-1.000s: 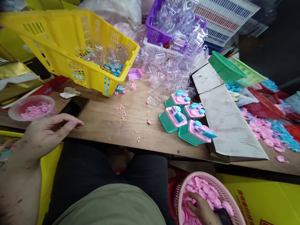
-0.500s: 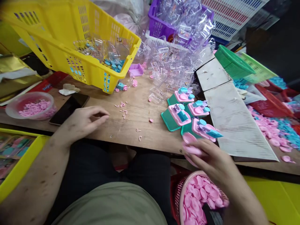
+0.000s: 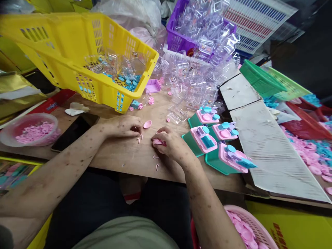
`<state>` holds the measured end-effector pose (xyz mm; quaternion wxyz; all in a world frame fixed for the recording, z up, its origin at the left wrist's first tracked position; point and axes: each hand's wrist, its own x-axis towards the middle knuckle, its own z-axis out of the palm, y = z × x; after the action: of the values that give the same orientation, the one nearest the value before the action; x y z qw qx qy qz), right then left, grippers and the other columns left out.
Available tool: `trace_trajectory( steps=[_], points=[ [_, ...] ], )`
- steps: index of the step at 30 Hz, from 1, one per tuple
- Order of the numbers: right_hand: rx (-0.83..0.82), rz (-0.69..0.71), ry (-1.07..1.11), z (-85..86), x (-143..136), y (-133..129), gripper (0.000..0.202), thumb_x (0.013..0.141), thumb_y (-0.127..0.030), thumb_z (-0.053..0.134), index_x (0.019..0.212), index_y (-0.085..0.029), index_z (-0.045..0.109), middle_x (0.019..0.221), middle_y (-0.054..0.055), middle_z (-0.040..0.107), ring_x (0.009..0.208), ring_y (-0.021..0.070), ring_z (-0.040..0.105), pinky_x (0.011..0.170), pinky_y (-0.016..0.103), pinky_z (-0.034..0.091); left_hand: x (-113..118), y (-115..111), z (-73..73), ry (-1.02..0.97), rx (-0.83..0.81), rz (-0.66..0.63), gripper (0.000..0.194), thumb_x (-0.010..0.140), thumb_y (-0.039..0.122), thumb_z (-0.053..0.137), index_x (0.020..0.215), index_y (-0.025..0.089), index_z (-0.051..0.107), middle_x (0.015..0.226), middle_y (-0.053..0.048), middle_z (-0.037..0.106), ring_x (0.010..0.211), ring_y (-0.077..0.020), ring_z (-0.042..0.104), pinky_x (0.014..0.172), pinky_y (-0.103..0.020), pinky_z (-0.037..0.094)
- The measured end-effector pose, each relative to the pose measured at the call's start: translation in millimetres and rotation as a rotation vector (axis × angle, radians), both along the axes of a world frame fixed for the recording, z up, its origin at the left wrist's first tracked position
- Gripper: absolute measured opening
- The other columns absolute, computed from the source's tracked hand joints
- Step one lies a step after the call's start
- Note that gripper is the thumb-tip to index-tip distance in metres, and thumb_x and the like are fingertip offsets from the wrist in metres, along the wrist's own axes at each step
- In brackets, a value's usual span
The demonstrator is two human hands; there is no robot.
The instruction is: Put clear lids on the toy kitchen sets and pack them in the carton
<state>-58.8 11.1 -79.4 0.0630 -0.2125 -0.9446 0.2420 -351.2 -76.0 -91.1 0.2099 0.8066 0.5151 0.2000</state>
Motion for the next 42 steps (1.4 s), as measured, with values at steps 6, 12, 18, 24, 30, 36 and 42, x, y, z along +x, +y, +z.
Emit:
trace_trajectory(
  steps=[6,12,18,24,30,36,42],
  points=[
    [-0.026,-0.062,0.018,17.6,12,0,0.02,0.109,-0.027,0.077,0.126,-0.029,0.087,0.136,0.01,0.078,0.115,0.0286,0.081,0.103,0.045,0.066,0,-3,-15.5,-0.122,0.007,-0.078,0.01,0.1,0.018,0.073,0.104,0.022,0.082,0.103,-0.003,0.078,0.091,-0.0182,0.072,0.081,-0.027,0.049],
    [-0.071,-0.193,0.067,20.6,10,0,0.021,0.105,-0.021,0.073,0.121,-0.026,0.087,0.116,0.008,0.085,0.093,0.0245,0.082,0.089,0.041,0.067,1,-1,-25.1,-0.103,0.095,-0.082,0.009,0.102,0.016,0.075,0.095,0.021,0.079,0.102,-0.005,0.076,0.096,-0.0206,0.073,0.088,-0.03,0.052],
    [-0.311,-0.372,0.132,23.9,9,-3,0.027,0.091,-0.028,0.084,0.117,-0.023,0.078,0.1,0.004,0.081,0.077,0.0204,0.079,0.072,0.035,0.067,4,-3,-22.1,-0.067,0.135,-0.063,0.01,0.106,0.017,0.07,0.11,0.021,0.079,0.105,-0.005,0.078,0.094,-0.0199,0.071,0.089,-0.032,0.051],
    [-0.299,-0.352,0.292,21.9,14,0,0.016,0.1,-0.039,0.077,0.097,-0.024,0.072,0.098,0.006,0.079,0.087,0.0228,0.08,0.078,0.038,0.07,7,-5,-23.7,0.072,0.196,-0.04,0.013,0.105,0.019,0.069,0.1,0.024,0.08,0.109,-0.006,0.079,0.107,-0.0262,0.072,0.095,-0.038,0.047],
    [-0.548,-0.364,0.526,14.0,-4,4,0.033,0.104,-0.056,0.079,0.109,-0.026,0.068,0.101,0.003,0.076,0.094,0.0229,0.083,0.084,0.04,0.073,9,-6,-18.0,0.031,0.274,0.009,0.013,0.11,0.022,0.061,0.107,0.022,0.074,0.115,-0.009,0.08,0.108,-0.0259,0.072,0.099,-0.039,0.052],
    [-0.587,-0.25,0.508,1.4,-47,24,0.047,0.097,-0.051,0.085,0.132,-0.028,0.063,0.108,0.001,0.074,0.079,0.0156,0.076,0.066,0.029,0.064,9,-14,3.0,-0.516,0.27,0.257,0.019,0.109,0.039,0.074,0.11,0.021,0.078,0.098,-0.004,0.081,0.089,-0.0188,0.075,0.087,-0.031,0.061],
    [-0.563,-0.192,0.51,-13.3,-61,28,0.047,0.093,-0.064,0.09,0.108,-0.023,0.073,0.102,0.005,0.078,0.086,0.0187,0.074,0.075,0.033,0.063,13,-12,3.8,-0.876,0.107,0.336,0.033,0.094,0.044,0.093,0.114,0.019,0.088,0.111,-0.009,0.087,0.102,-0.0227,0.083,0.095,-0.035,0.068]
  ],
)
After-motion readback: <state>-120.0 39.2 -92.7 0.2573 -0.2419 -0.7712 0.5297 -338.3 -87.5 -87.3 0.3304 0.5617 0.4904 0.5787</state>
